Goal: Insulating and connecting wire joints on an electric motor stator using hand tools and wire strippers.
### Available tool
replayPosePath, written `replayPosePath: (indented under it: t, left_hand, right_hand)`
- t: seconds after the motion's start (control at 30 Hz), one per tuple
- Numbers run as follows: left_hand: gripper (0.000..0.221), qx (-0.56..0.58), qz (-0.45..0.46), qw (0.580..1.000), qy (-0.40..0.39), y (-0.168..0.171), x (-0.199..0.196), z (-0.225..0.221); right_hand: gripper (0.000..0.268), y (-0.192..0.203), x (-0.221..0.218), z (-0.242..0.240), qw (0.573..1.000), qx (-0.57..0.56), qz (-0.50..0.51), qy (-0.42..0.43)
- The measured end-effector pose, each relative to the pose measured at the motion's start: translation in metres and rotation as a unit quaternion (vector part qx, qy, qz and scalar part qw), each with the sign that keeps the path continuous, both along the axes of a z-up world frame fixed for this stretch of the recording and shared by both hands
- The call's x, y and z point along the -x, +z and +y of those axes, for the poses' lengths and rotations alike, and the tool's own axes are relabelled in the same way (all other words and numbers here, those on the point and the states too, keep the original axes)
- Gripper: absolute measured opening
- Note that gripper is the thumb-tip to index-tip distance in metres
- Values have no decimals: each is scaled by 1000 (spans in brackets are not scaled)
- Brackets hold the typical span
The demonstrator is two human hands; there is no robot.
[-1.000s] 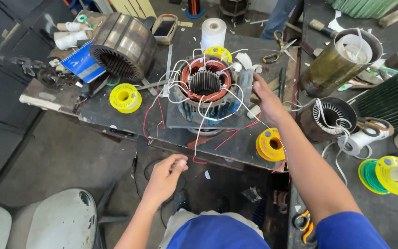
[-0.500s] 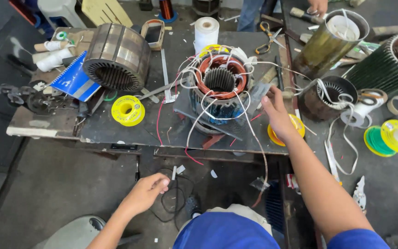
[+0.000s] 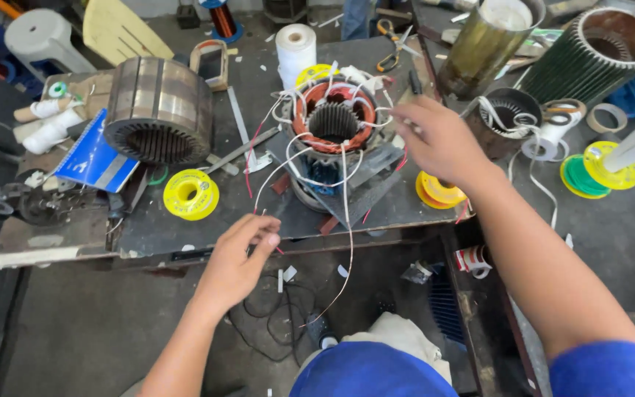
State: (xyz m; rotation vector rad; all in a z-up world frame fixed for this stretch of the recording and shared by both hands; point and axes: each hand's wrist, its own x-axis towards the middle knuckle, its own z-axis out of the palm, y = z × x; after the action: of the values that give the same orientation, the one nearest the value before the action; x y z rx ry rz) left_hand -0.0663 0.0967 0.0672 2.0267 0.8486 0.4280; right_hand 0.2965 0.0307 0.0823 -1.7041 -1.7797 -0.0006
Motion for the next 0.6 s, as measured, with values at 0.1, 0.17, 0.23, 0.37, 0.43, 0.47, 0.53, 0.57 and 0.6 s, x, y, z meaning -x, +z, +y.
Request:
replayPosePath:
  t: [0.1, 0.17, 0.23, 0.37, 0.43, 0.47, 0.53, 0.57, 0.6]
  left_hand:
    - [25, -56, -35, 998, -16, -8, -9, -12]
    - [28, -25, -19, 1000, 0, -13, -16, -19]
    - [32, 7, -4, 1000, 25, -15, -23, -23]
    - [34, -2, 101, 993, 59, -12, -38, -39]
    - [33, 4, 129, 988, 80, -8, -49, -51]
    - [34, 25, 140, 986, 91, -5, -56, -57]
    - [34, 51, 154, 981, 108, -4, -69, -67]
    - [34, 52, 148, 980, 127, -5, -75, -70]
    - [34, 54, 141, 978, 145, -6, -82, -74]
  right_hand:
    - [14, -7, -13, 67, 998, -32, -46, 19]
    - [20, -20, -21, 99, 998, -4, -66, 23]
    - [26, -28, -28, 128, 995, 22, -87, 36]
    - [15, -39, -39, 166, 978, 71, -179, 77]
    - [21, -40, -43, 179, 973, 94, -190, 96]
    - [20, -38, -45, 184, 967, 113, -202, 107]
    - [19, -36, -46, 189, 960, 133, -212, 124]
    - [20, -33, -46, 191, 958, 154, -200, 135]
    - [20, -30, -46, 193, 955, 176, -189, 146]
